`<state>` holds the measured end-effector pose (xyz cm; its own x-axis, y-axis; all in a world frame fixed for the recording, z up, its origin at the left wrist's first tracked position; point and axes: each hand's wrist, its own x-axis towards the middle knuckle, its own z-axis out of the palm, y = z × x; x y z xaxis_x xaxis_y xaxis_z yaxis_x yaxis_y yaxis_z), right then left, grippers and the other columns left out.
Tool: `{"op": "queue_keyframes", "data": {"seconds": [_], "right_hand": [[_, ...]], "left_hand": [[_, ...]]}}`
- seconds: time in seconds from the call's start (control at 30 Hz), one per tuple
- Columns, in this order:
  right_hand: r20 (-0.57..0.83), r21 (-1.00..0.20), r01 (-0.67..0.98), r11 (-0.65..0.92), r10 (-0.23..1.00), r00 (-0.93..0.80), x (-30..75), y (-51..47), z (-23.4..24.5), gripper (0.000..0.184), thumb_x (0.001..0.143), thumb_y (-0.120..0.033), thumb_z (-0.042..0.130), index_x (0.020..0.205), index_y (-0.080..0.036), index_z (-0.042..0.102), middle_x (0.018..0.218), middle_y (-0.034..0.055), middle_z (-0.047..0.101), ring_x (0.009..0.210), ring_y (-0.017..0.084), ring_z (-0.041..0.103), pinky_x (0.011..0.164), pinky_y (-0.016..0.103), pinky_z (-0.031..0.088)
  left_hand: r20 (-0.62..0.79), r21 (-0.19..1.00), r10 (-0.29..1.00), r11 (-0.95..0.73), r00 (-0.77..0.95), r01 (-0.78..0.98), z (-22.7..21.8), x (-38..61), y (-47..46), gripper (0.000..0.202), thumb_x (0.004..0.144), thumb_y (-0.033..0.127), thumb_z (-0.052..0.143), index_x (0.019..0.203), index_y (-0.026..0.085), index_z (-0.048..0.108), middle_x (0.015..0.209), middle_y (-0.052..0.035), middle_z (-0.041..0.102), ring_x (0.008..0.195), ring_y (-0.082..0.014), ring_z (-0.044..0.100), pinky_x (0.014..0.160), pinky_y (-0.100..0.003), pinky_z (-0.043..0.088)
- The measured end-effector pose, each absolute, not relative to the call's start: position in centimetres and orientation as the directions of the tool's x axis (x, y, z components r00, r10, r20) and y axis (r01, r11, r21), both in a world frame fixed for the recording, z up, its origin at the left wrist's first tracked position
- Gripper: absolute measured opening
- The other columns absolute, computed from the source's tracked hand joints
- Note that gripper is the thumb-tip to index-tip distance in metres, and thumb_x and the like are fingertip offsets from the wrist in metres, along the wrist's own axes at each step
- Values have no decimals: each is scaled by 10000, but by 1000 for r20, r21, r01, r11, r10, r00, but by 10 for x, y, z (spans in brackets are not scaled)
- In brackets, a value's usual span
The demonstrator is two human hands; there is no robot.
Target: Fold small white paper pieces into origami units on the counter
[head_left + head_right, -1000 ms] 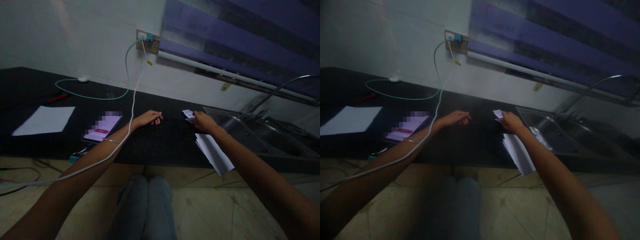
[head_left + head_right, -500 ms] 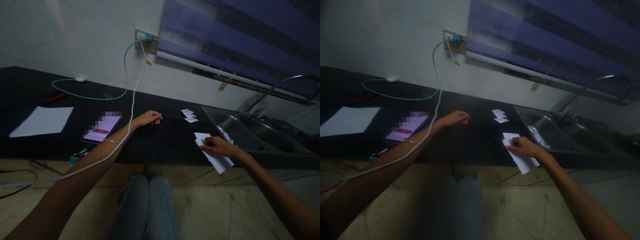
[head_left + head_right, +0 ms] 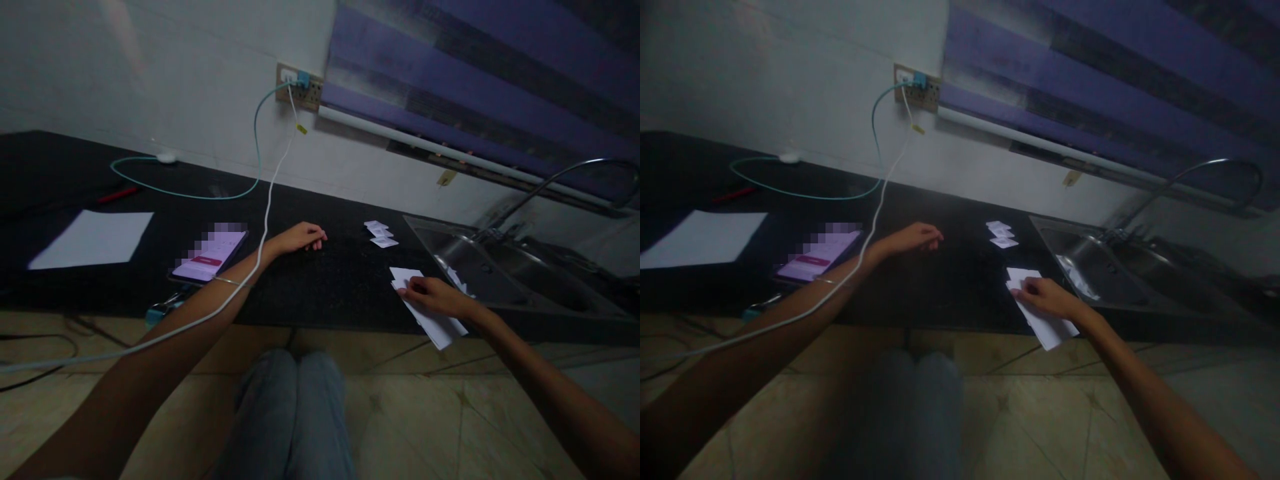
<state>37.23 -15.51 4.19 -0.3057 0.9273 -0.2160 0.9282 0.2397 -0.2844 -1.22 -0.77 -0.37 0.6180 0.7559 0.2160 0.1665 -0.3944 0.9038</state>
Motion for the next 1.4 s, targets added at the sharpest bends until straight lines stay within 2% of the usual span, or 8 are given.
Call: {"op": "queue_keyframes", "data": {"seconds": [0.13,0.2,0.27,0.4,0.53,0.73,1.03,1.4], "right_hand": [[-130,-257,934,249,948,-289,368,-157,39,570,909,-653,495,1116,-130,593,763,96,674,637,206,594,590,324,419],[-106,-237,929,284,943,-316,366,-159,38,663,939,-622,462,1361,-112,495,766,90,690,637,221,619,604,333,427],[-108,-190,928,321,932,-345,365,-162,37,668,971,-597,412,1449,-133,453,785,93,704,654,230,643,635,346,437],[-67,-124,925,360,927,-370,361,-169,36,568,990,-565,392,1350,-161,565,861,117,720,735,250,672,680,362,459],[36,-113,930,349,937,-347,354,-177,32,483,992,-519,413,1284,-168,572,946,130,700,802,263,677,718,376,493],[111,-24,975,222,970,-218,351,-183,28,576,950,-608,435,1289,-158,553,1117,185,568,836,290,675,771,437,546],[62,-373,888,269,962,-265,362,-174,32,395,951,-516,494,1177,-200,566,915,101,701,822,246,685,753,382,540],[56,-516,826,226,972,-230,374,-176,29,399,900,-399,561,1248,-203,560,863,70,717,752,233,689,720,392,559]], "left_hand": [[190,912,778,-365,599,185,-3,-12,-9,218,984,213,509,962,93,688,739,-56,686,580,-96,597,536,-203,427],[195,913,777,-367,599,178,-4,-12,-8,216,983,217,513,948,96,689,736,-58,684,582,-95,596,538,-201,423],[211,911,763,-379,611,159,-6,-12,-7,218,984,223,516,935,100,689,733,-60,683,583,-91,595,536,-194,418],[215,910,761,-384,612,158,-6,-12,-6,216,980,220,514,932,106,692,738,-61,686,586,-95,596,537,-202,422],[197,911,773,-372,603,178,-5,-11,-7,213,977,213,513,929,107,691,736,-59,678,595,-103,602,541,-209,428],[223,905,753,-396,619,155,-9,-12,-3,216,975,229,515,932,114,692,735,-64,682,593,-99,598,539,-201,421],[210,898,762,-398,613,187,-8,-12,-3,231,973,232,503,951,102,692,751,-67,687,595,-99,599,550,-207,427],[207,904,762,-389,614,178,-6,-13,-5,219,974,228,518,957,101,695,743,-56,690,608,-101,619,550,-201,438]]}}
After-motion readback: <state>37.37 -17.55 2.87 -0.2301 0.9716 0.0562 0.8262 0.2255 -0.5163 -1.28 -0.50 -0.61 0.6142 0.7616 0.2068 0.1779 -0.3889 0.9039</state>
